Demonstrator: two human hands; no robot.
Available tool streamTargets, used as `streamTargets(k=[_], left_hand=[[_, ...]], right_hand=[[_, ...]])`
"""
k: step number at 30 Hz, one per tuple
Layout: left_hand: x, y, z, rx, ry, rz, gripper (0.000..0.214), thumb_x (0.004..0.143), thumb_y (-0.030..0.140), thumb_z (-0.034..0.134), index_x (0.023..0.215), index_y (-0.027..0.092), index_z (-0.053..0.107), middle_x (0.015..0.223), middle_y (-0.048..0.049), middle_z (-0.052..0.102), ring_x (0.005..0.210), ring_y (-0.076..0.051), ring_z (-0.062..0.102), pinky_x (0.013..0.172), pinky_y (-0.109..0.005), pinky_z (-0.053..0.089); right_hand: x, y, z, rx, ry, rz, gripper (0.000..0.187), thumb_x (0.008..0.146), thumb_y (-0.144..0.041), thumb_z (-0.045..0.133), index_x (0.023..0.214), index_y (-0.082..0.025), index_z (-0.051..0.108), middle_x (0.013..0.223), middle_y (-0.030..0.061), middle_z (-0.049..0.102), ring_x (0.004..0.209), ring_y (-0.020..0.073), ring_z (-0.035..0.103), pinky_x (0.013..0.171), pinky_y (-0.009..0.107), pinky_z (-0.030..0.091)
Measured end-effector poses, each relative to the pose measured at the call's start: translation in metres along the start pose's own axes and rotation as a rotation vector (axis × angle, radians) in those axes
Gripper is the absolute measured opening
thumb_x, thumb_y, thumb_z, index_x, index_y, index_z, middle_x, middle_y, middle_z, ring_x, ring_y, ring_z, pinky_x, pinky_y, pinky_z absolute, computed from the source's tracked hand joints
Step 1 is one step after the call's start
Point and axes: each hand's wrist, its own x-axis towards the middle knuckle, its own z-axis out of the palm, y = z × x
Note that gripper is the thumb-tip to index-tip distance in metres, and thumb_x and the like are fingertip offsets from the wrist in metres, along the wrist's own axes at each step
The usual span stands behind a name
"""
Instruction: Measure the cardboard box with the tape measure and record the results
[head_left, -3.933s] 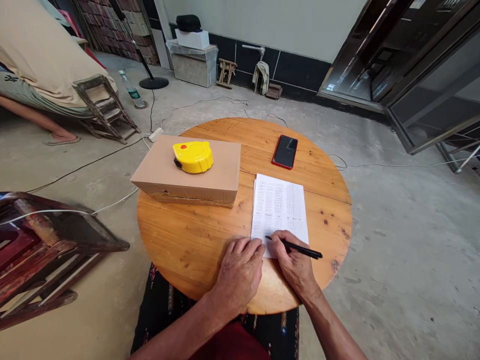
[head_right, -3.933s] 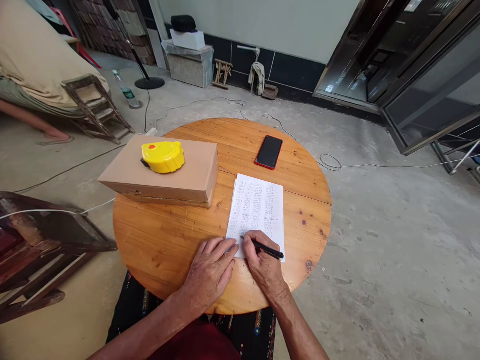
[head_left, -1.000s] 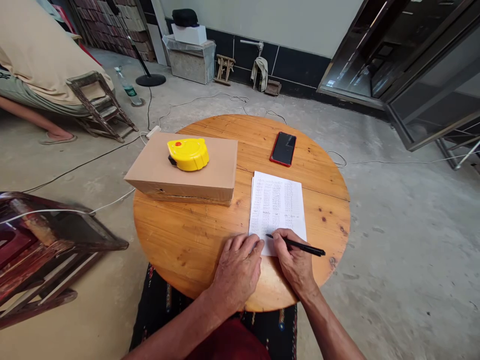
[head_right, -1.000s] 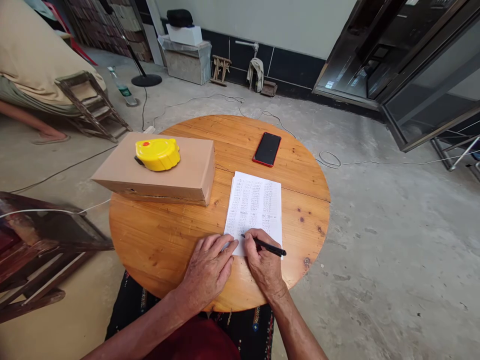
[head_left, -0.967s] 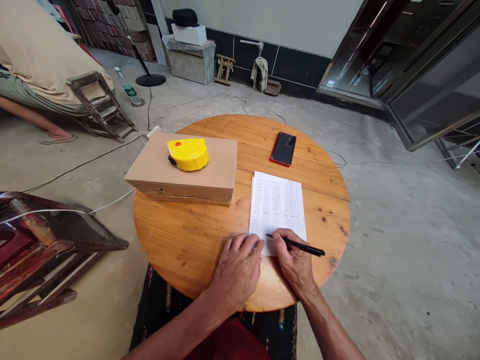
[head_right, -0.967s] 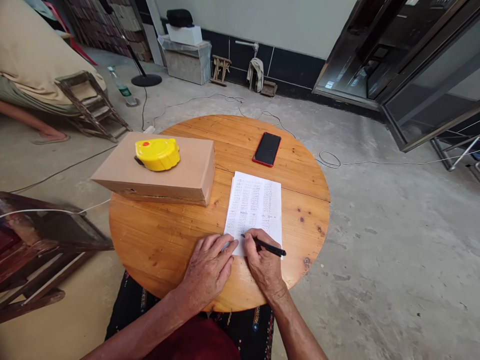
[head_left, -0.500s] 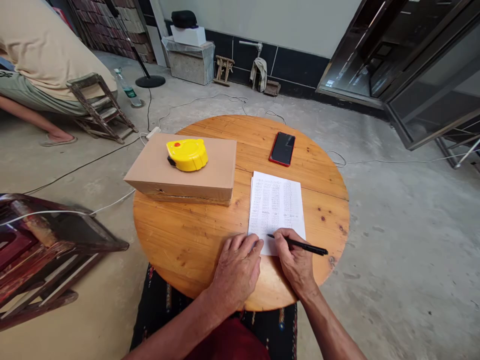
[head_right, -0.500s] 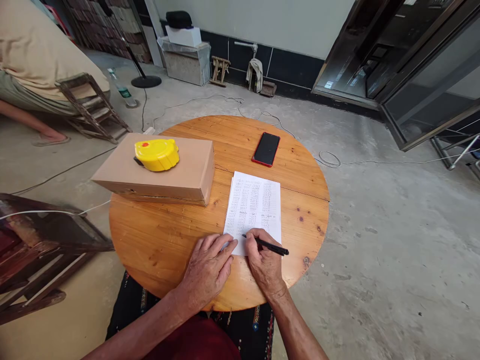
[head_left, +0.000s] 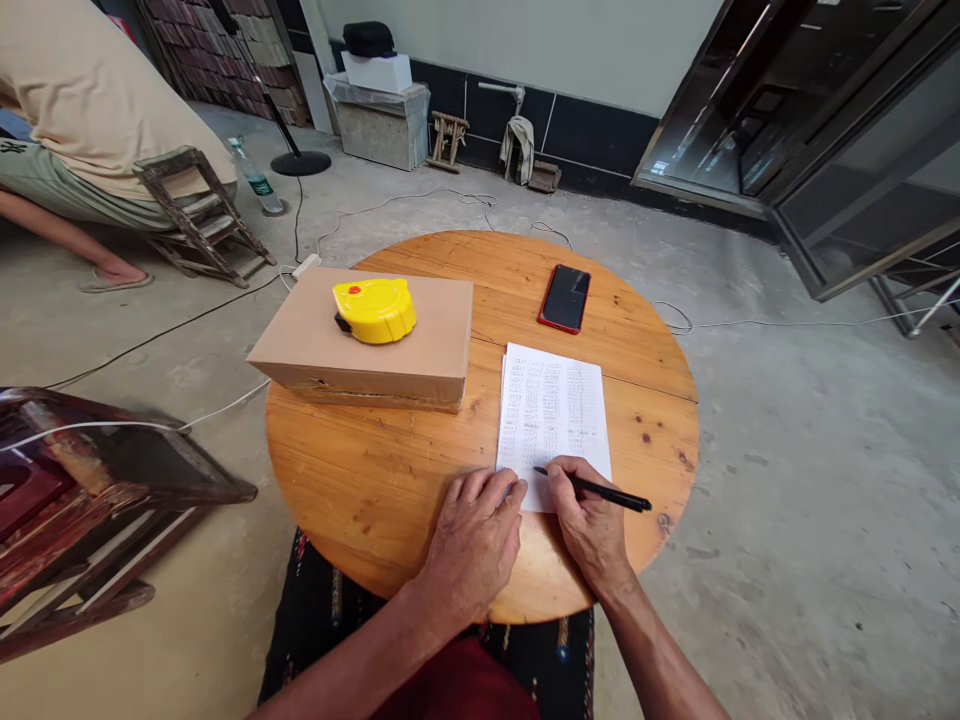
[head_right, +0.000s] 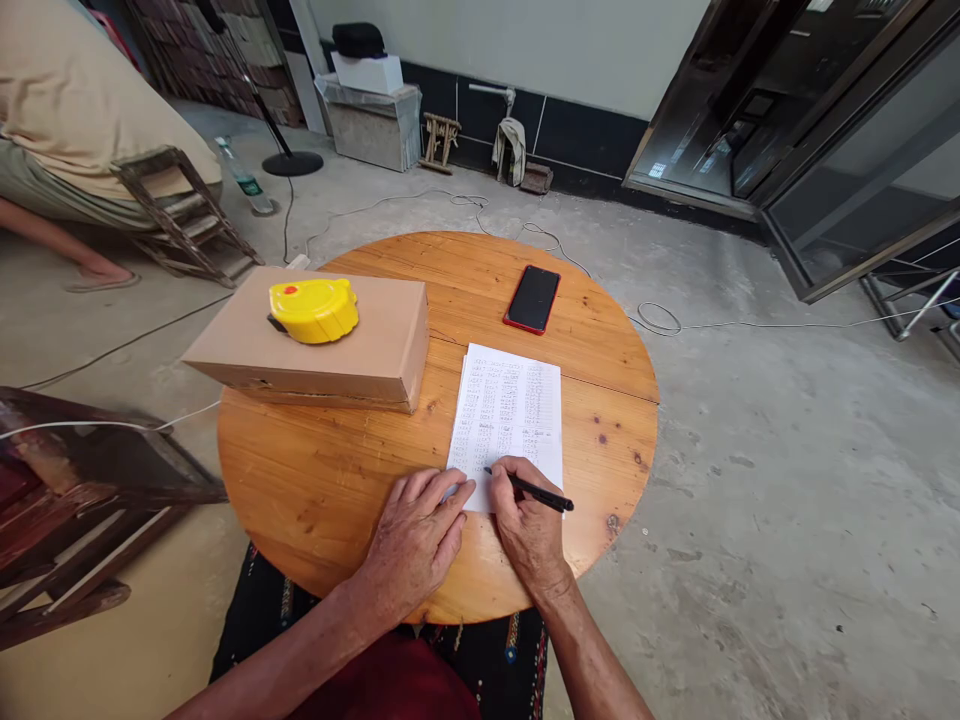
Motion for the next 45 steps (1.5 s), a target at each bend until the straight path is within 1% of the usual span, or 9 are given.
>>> streamTargets(k=[10,24,28,31,36,39,41,43,45], left_hand=[[0.000,0.000,0.000,-0.003,0.002,-0.006,0.033,0.090,0.013,0.049,0.122,0.019,0.055,0.120,-0.0056,0.061,0.106,-0.024,0.050,0.091,-0.042,0.042],[0.000,0.001,-0.001,-0.013,-0.001,-0.005,0.034,0.090,0.013,0.050,0.123,0.017,0.055,0.119,-0.0054,0.061,0.106,-0.024,0.049,0.091,-0.042,0.041],[0.000,0.000,-0.001,-0.020,-0.003,0.001,0.033,0.090,0.012,0.050,0.122,0.017,0.055,0.119,-0.0053,0.061,0.106,-0.024,0.049,0.090,-0.041,0.041],[0.000,0.000,0.000,-0.025,-0.007,0.001,0.033,0.089,0.012,0.050,0.121,0.017,0.055,0.119,-0.0052,0.061,0.105,-0.024,0.049,0.089,-0.042,0.041],[-0.001,-0.001,0.001,-0.030,0.025,0.008,0.032,0.089,0.012,0.051,0.120,0.018,0.056,0.117,-0.0055,0.062,0.105,-0.024,0.050,0.089,-0.042,0.042],[-0.002,-0.002,0.002,-0.047,0.062,0.022,0.030,0.089,0.011,0.051,0.118,0.017,0.057,0.117,-0.0056,0.063,0.104,-0.024,0.050,0.089,-0.042,0.042],[-0.002,-0.003,0.003,-0.064,0.090,0.037,0.029,0.089,0.011,0.051,0.116,0.016,0.059,0.117,-0.0057,0.063,0.104,-0.024,0.050,0.089,-0.042,0.042],[-0.003,-0.004,0.004,-0.075,0.117,0.048,0.027,0.089,0.010,0.052,0.113,0.016,0.060,0.116,-0.0060,0.064,0.103,-0.024,0.051,0.089,-0.042,0.043],[-0.003,-0.004,0.004,-0.080,0.141,0.051,0.025,0.088,0.010,0.052,0.111,0.016,0.061,0.115,-0.0065,0.065,0.102,-0.024,0.051,0.088,-0.042,0.043]], right_hand=[[0.001,0.000,0.001,-0.066,0.000,-0.031,0.021,0.093,-0.032,0.051,0.081,-0.019,0.063,0.066,-0.0010,0.059,0.058,0.0133,0.052,0.056,0.025,0.042],[0.001,-0.001,-0.001,0.015,-0.043,0.008,0.022,0.091,-0.032,0.052,0.076,-0.019,0.061,0.060,-0.0028,0.054,0.054,0.0123,0.047,0.052,0.025,0.038],[0.002,0.002,-0.004,0.173,0.031,0.109,0.021,0.091,-0.035,0.054,0.079,-0.019,0.061,0.054,-0.0049,0.050,0.048,0.0119,0.046,0.049,0.025,0.038],[0.003,0.003,-0.004,0.217,0.125,0.093,0.019,0.092,-0.035,0.055,0.084,-0.019,0.063,0.056,-0.0045,0.053,0.050,0.0121,0.049,0.050,0.025,0.041],[0.002,-0.002,-0.005,0.052,0.145,-0.116,0.013,0.092,-0.026,0.057,0.101,-0.021,0.065,0.088,0.0034,0.066,0.077,0.0175,0.063,0.073,0.032,0.051],[0.010,-0.007,-0.014,-0.154,0.093,-0.323,0.025,0.094,-0.017,0.052,0.116,-0.023,0.061,0.106,0.0073,0.067,0.097,0.0203,0.064,0.086,0.035,0.051],[0.023,-0.007,-0.020,-0.361,0.056,-0.438,0.034,0.094,-0.013,0.046,0.126,-0.021,0.056,0.114,0.0106,0.065,0.104,0.0226,0.062,0.089,0.038,0.049],[0.041,-0.005,-0.025,-0.591,-0.017,-0.497,0.039,0.094,-0.010,0.041,0.131,-0.017,0.054,0.120,0.0144,0.064,0.108,0.0263,0.061,0.087,0.041,0.049],[0.058,0.000,-0.027,-0.791,-0.153,-0.529,0.043,0.092,-0.006,0.039,0.131,-0.014,0.054,0.127,0.0168,0.062,0.114,0.0302,0.059,0.087,0.043,0.048]])
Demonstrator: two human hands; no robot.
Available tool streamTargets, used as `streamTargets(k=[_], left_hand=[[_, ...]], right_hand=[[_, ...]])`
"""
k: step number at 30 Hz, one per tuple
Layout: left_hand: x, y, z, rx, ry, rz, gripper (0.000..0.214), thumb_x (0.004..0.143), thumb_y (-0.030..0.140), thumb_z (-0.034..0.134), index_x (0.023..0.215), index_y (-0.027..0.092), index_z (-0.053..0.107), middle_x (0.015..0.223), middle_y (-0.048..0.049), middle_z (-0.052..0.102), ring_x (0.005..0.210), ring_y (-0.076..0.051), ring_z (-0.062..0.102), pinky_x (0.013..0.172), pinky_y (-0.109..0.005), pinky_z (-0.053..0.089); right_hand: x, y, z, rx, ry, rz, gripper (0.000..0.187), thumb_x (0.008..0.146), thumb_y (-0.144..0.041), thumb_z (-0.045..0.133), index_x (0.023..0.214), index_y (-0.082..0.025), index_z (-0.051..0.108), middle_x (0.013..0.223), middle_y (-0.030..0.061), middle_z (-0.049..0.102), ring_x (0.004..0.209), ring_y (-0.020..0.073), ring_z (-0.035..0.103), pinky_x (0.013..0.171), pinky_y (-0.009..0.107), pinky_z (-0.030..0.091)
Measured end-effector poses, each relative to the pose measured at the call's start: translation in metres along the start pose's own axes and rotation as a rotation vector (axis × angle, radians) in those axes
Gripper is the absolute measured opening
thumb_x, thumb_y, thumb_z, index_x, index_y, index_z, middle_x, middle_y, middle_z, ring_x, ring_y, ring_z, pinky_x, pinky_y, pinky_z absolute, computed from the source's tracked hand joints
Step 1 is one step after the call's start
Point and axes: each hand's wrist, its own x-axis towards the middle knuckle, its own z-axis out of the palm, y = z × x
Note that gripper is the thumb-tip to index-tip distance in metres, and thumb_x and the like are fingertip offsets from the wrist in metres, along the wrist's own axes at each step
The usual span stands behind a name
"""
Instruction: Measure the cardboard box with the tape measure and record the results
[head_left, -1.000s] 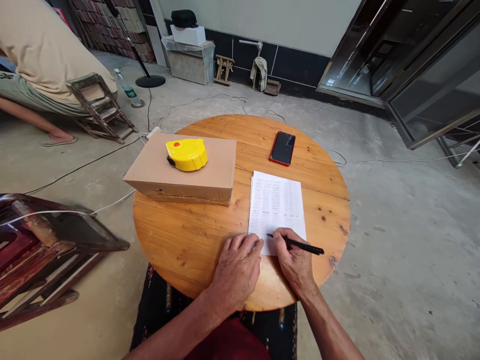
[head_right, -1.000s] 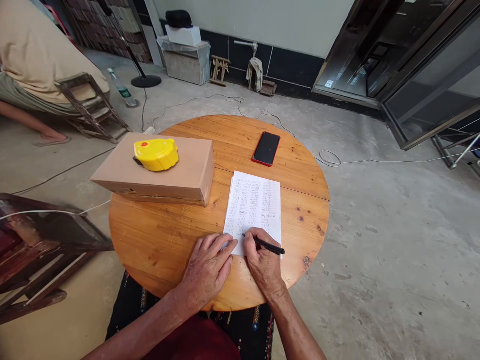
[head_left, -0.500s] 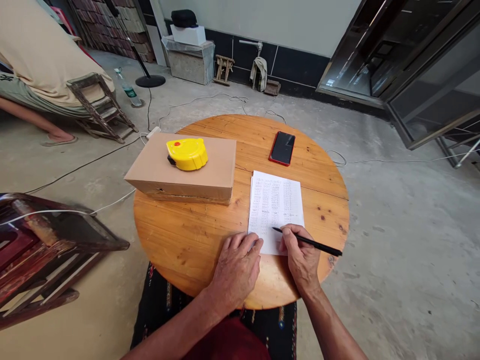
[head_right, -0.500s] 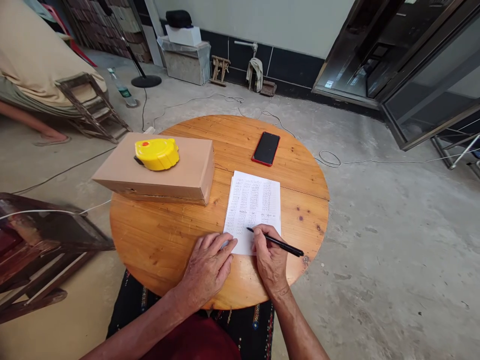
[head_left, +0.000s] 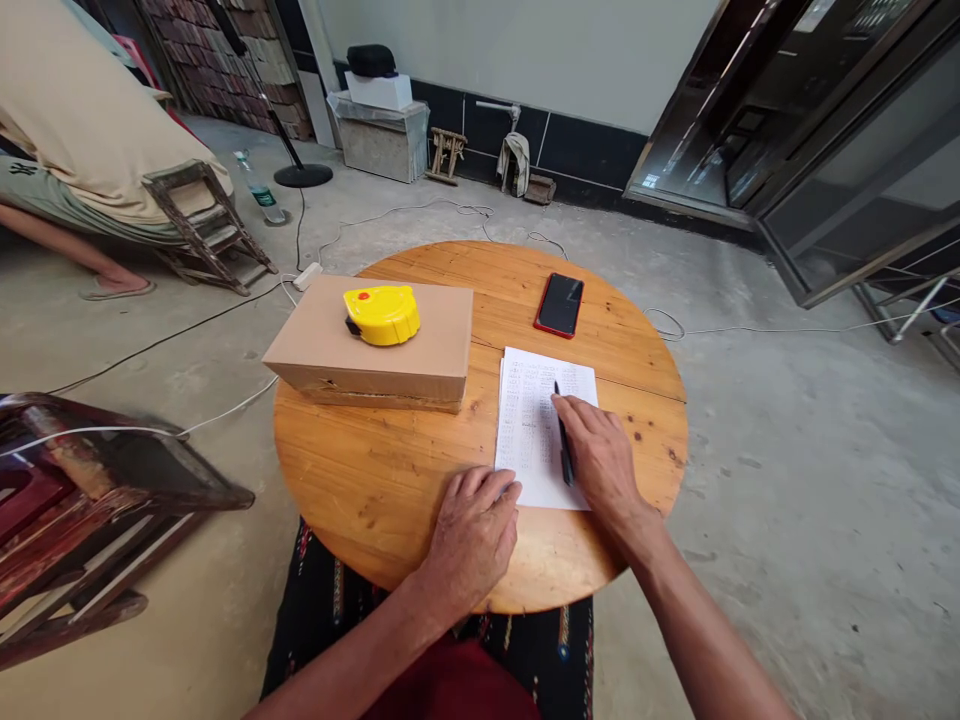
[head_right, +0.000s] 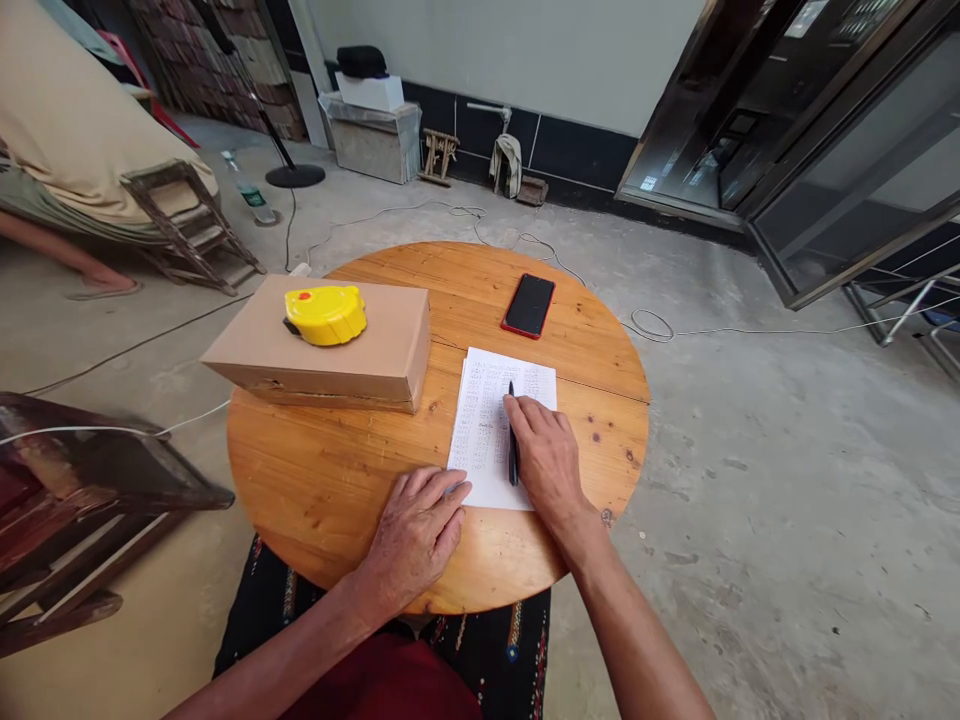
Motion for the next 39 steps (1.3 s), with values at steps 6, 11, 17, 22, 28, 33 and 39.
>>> streamTargets(k=[6,11,17,22,28,33,39], left_hand=[[-0.001,-0.001,0.001,-0.011,0.027,0.012,0.025,0.088,0.011,0.053,0.109,0.017,0.063,0.114,-0.0070,0.066,0.102,-0.024,0.053,0.088,-0.043,0.045],[-0.003,-0.001,0.001,0.007,0.041,0.027,0.024,0.086,0.009,0.055,0.107,0.016,0.064,0.115,-0.0072,0.066,0.104,-0.025,0.053,0.088,-0.043,0.046],[-0.005,-0.001,0.002,-0.013,0.094,0.042,0.022,0.086,0.007,0.053,0.102,0.017,0.065,0.111,-0.0069,0.068,0.102,-0.025,0.055,0.089,-0.044,0.047],[-0.006,-0.001,0.002,-0.022,0.115,0.051,0.023,0.085,0.005,0.052,0.101,0.018,0.064,0.106,-0.0065,0.068,0.100,-0.024,0.057,0.088,-0.042,0.048],[-0.010,0.000,-0.001,-0.019,0.186,0.054,0.028,0.084,0.002,0.051,0.103,0.017,0.064,0.110,-0.0080,0.066,0.101,-0.023,0.056,0.088,-0.041,0.048],[-0.011,0.000,0.002,0.060,0.095,0.091,0.022,0.087,0.007,0.052,0.102,0.017,0.064,0.106,-0.0073,0.068,0.096,-0.023,0.058,0.084,-0.041,0.049],[0.000,0.002,0.007,0.146,0.030,0.090,0.023,0.087,0.007,0.052,0.106,0.016,0.062,0.110,-0.0086,0.066,0.098,-0.025,0.057,0.087,-0.044,0.049]], right_hand=[[-0.011,0.014,0.002,-0.047,-0.107,0.023,0.055,0.084,0.000,0.041,0.134,-0.017,0.053,0.140,0.0138,0.054,0.126,0.0313,0.050,0.093,0.045,0.044],[-0.070,-0.003,-0.002,0.127,0.080,0.166,0.043,0.092,-0.008,0.037,0.129,-0.017,0.054,0.133,0.0126,0.058,0.122,0.0249,0.053,0.094,0.042,0.044],[-0.101,-0.029,0.001,0.081,0.134,0.209,0.034,0.097,-0.015,0.041,0.127,-0.020,0.056,0.134,0.0116,0.059,0.123,0.0264,0.053,0.092,0.043,0.041],[-0.088,-0.037,-0.001,0.046,0.049,0.125,0.032,0.097,-0.018,0.044,0.125,-0.020,0.059,0.137,0.0099,0.058,0.131,0.0279,0.047,0.100,0.047,0.036],[-0.085,-0.039,0.002,0.081,0.034,0.139,0.029,0.098,-0.024,0.046,0.120,-0.021,0.063,0.136,0.0088,0.060,0.129,0.0270,0.050,0.103,0.047,0.034],[-0.086,-0.039,0.001,0.078,0.033,0.130,0.028,0.097,-0.026,0.047,0.119,-0.020,0.064,0.135,0.0099,0.060,0.128,0.0277,0.051,0.101,0.047,0.036],[-0.076,-0.030,-0.003,0.056,-0.027,0.121,0.029,0.097,-0.023,0.048,0.121,-0.018,0.063,0.137,0.0130,0.058,0.129,0.0297,0.049,0.100,0.050,0.037]])
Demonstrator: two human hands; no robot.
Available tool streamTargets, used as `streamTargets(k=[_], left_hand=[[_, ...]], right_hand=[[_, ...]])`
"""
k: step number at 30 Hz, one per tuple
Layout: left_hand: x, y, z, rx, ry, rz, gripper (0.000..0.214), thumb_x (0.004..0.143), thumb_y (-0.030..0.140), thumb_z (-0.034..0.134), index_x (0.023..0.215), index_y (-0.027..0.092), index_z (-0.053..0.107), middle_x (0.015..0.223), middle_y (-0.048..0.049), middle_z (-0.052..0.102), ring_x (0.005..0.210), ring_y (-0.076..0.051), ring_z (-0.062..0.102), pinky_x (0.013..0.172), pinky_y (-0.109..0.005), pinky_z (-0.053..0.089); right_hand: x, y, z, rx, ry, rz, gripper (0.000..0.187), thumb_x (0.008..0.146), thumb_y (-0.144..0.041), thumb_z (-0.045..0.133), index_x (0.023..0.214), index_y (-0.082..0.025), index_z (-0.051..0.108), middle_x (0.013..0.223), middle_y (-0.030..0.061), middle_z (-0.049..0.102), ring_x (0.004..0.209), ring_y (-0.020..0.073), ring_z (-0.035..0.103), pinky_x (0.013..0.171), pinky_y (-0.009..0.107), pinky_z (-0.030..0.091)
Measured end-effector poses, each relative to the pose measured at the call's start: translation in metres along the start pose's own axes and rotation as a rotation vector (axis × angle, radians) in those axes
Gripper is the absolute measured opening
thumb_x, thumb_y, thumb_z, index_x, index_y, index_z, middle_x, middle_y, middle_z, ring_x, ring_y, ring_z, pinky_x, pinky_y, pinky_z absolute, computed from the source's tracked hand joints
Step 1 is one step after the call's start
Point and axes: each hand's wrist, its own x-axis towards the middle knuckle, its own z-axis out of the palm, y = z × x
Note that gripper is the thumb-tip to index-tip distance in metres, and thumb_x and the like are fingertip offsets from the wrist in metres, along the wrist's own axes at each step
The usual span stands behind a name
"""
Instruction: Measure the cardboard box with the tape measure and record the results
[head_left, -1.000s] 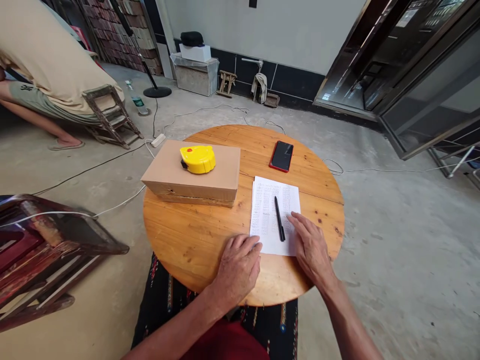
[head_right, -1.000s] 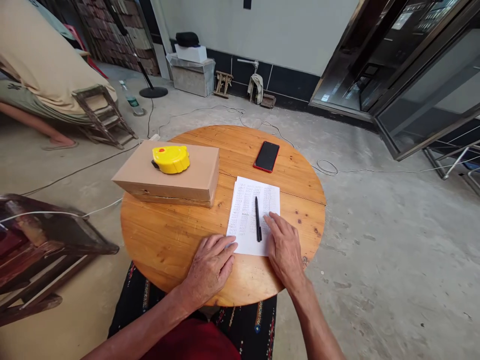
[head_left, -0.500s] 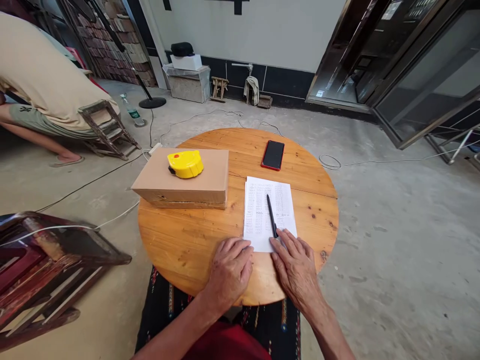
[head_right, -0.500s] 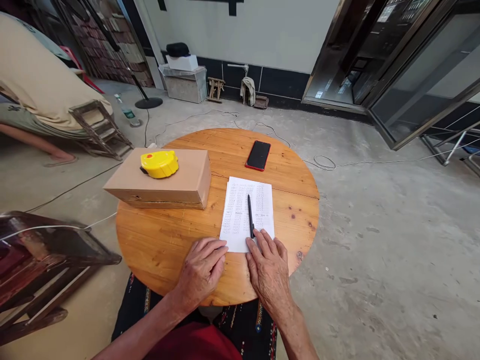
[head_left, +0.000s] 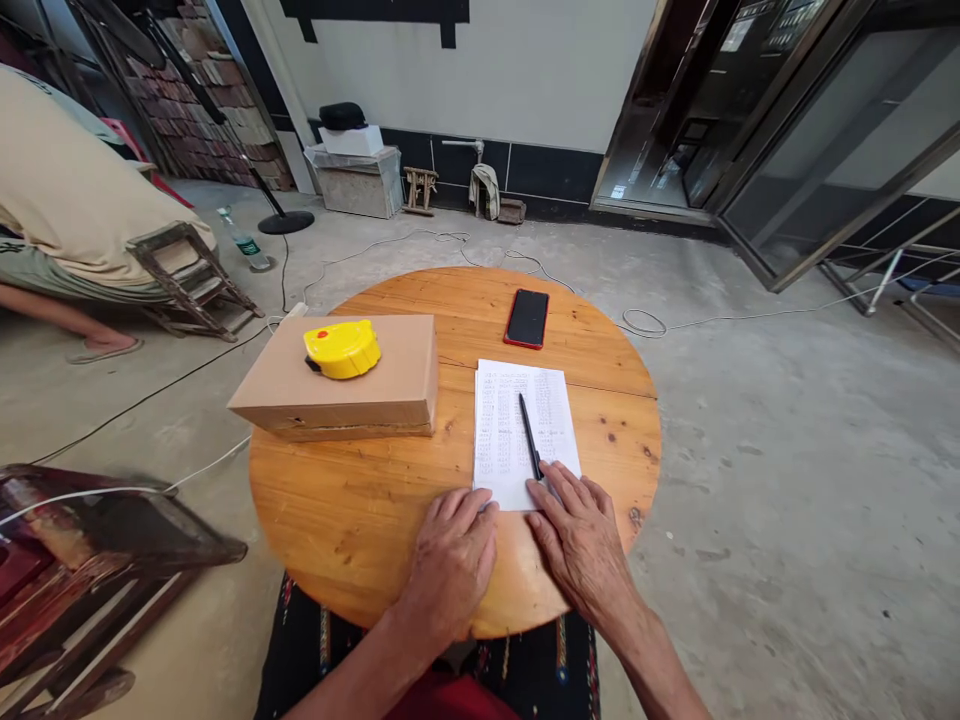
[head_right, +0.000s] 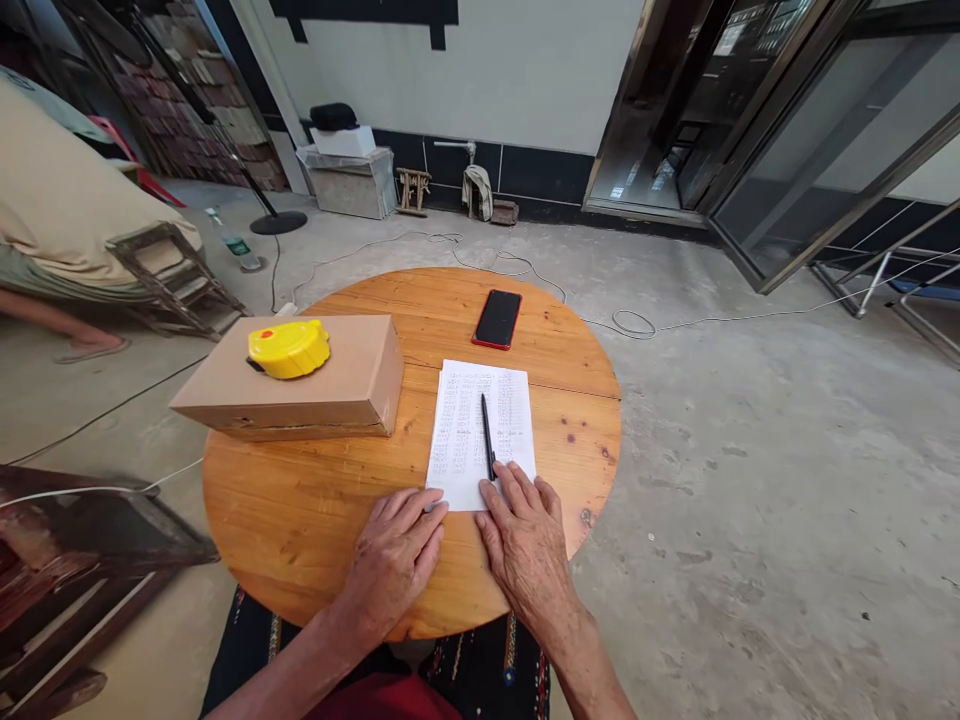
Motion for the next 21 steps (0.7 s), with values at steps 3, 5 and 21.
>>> streamTargets(k=[3,5,21], left_hand=[[0.009,0.002,0.002,0.014,-0.023,-0.016,0.023,0.086,0.008,0.054,0.106,0.016,0.062,0.110,-0.0088,0.066,0.099,-0.026,0.057,0.088,-0.045,0.049],[0.013,0.002,0.004,0.007,-0.020,-0.023,0.024,0.085,0.008,0.054,0.106,0.016,0.062,0.111,-0.0090,0.066,0.100,-0.027,0.057,0.089,-0.046,0.049],[-0.025,0.008,-0.031,-0.345,0.186,-0.041,0.029,0.083,0.001,0.045,0.096,0.018,0.064,0.089,-0.0054,0.068,0.085,-0.018,0.060,0.079,-0.036,0.051]], right_hand=[[0.008,0.007,-0.002,0.046,-0.006,0.018,0.031,0.097,-0.029,0.049,0.122,-0.018,0.062,0.139,0.0142,0.055,0.131,0.0307,0.048,0.100,0.052,0.038],[0.010,0.012,-0.002,0.089,0.020,0.032,0.032,0.096,-0.033,0.050,0.123,-0.018,0.061,0.141,0.0150,0.053,0.132,0.0313,0.046,0.100,0.052,0.039],[-0.010,0.028,0.008,0.379,0.275,0.228,0.032,0.092,-0.037,0.053,0.118,-0.021,0.063,0.129,0.0132,0.062,0.122,0.0310,0.055,0.100,0.058,0.045]])
